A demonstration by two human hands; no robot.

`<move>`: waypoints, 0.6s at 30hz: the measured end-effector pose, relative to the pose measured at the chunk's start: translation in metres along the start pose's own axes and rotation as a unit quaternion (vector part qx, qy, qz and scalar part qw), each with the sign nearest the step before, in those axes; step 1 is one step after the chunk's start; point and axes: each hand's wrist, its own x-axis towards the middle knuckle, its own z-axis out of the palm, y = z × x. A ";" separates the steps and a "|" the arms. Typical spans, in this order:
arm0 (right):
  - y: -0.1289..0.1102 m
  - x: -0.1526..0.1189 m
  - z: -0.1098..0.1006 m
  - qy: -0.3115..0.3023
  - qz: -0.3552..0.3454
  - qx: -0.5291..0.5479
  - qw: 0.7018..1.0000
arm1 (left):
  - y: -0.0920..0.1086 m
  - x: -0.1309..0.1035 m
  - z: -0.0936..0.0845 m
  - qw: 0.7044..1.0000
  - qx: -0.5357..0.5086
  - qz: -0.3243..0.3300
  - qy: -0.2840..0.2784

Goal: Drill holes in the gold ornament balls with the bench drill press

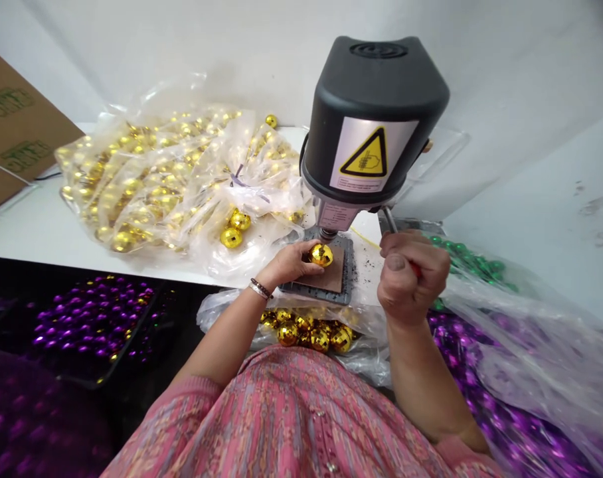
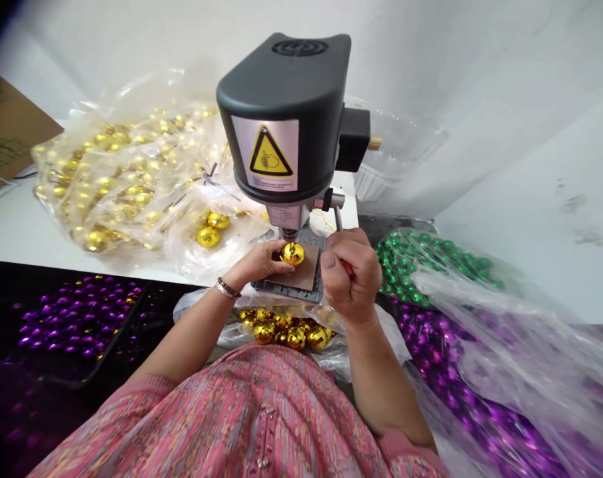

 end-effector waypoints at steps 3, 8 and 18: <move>0.004 -0.006 0.001 0.006 0.000 0.003 1.000 | 0.000 0.001 0.000 1.000 -0.008 -0.001 0.002; 0.006 -0.017 0.002 -0.005 0.000 -0.006 1.000 | 0.003 0.000 -0.001 0.999 -0.032 -0.008 -0.015; -0.017 0.054 0.008 0.054 0.133 0.025 0.989 | 0.010 -0.017 -0.001 0.999 0.030 0.022 0.029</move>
